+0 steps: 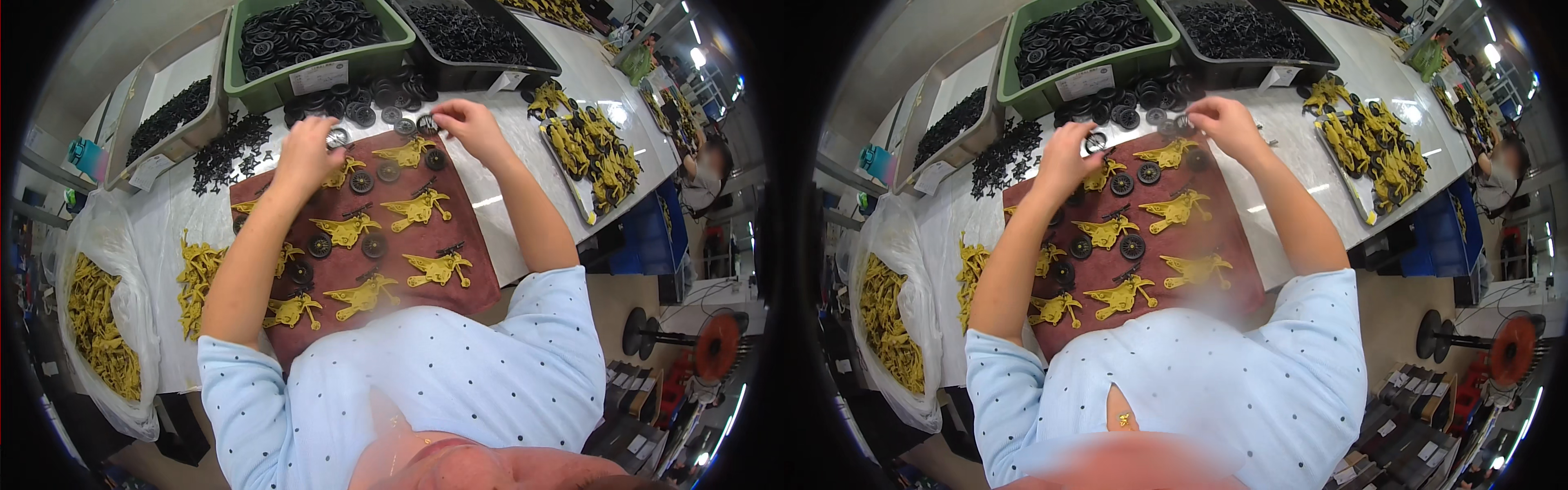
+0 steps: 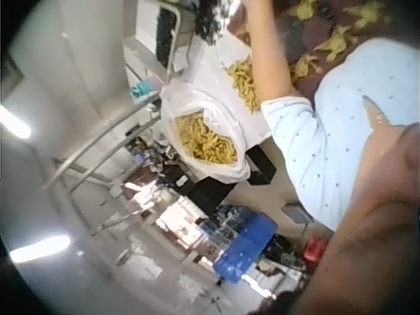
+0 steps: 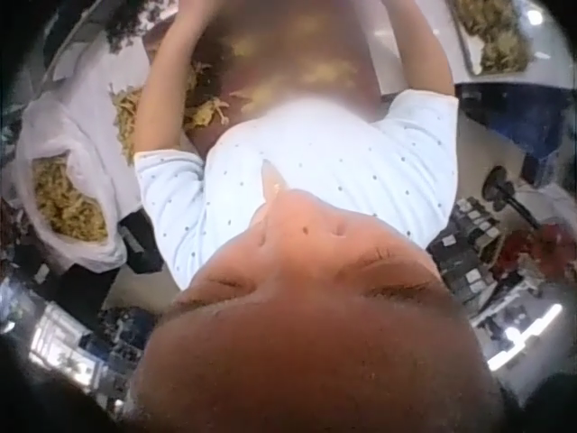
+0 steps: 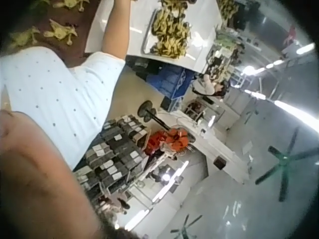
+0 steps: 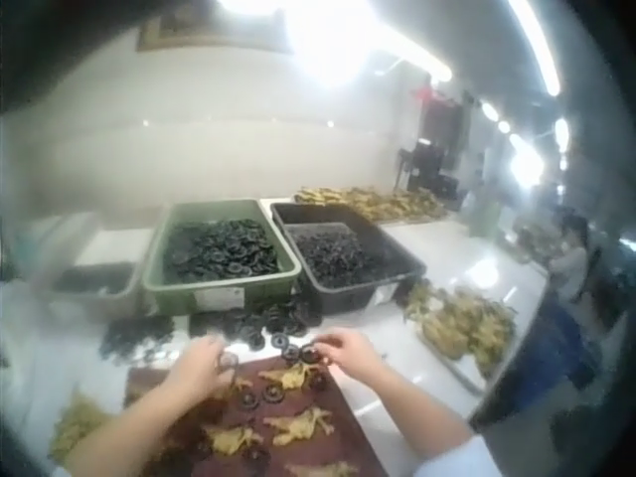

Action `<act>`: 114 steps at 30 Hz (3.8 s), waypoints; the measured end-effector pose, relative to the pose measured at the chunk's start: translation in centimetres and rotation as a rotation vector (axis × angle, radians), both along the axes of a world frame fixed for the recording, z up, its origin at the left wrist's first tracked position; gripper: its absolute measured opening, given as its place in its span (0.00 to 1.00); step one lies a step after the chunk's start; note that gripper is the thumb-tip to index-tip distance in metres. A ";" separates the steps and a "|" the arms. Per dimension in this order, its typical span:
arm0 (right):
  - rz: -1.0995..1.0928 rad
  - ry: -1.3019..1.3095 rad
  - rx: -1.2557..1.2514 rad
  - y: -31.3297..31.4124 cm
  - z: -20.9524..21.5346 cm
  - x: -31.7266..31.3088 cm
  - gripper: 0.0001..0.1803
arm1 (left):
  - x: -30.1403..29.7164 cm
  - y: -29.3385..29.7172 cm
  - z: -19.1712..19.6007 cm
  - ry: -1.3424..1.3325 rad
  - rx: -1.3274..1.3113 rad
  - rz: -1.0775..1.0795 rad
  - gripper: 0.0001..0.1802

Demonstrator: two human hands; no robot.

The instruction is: The person arranges toy motorcycle frame pieces onto a mat, attaches handlebar pieces to them by hand, and mounts wheels onto the motorcycle frames.

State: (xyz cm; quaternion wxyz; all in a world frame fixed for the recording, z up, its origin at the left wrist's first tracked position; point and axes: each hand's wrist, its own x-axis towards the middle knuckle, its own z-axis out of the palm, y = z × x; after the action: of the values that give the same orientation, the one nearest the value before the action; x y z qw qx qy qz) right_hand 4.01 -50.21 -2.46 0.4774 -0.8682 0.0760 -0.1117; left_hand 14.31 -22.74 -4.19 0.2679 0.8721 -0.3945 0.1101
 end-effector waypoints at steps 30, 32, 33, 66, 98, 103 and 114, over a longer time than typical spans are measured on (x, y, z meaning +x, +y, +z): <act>0.030 0.335 -0.195 3.2 -2.3 -11.2 0.10 | -12.7 -1.1 -1.0 -0.018 0.202 -0.268 0.17; 0.040 0.343 -0.231 3.2 -1.7 -10.6 0.10 | -13.0 -1.4 -1.2 -0.047 0.206 -0.250 0.17; 0.020 0.292 -0.277 2.7 -1.4 -9.8 0.10 | -13.0 -1.7 -1.5 -0.083 0.214 -0.231 0.16; 0.130 0.410 0.407 2.1 0.9 -18.4 0.08 | -4.2 -6.6 1.4 -0.109 -0.103 -0.337 0.23; 0.070 0.150 -0.284 7.1 -2.1 -23.3 0.22 | -19.6 0.0 -1.1 0.080 0.139 -0.407 0.21; 0.078 0.235 -0.321 6.2 -0.9 -23.0 0.22 | -19.8 -1.2 -1.1 0.055 0.121 -0.450 0.20; 0.127 -0.098 -0.391 1.3 1.4 -10.6 0.10 | -12.2 -2.8 1.3 -0.118 0.081 -0.254 0.08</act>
State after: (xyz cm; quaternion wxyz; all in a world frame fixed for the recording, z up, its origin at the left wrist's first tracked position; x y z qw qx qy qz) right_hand -6.60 -48.88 -1.09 0.3088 -0.9410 -0.0256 -0.1361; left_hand 2.08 -25.56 -2.87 0.2204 0.8171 -0.5210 0.1105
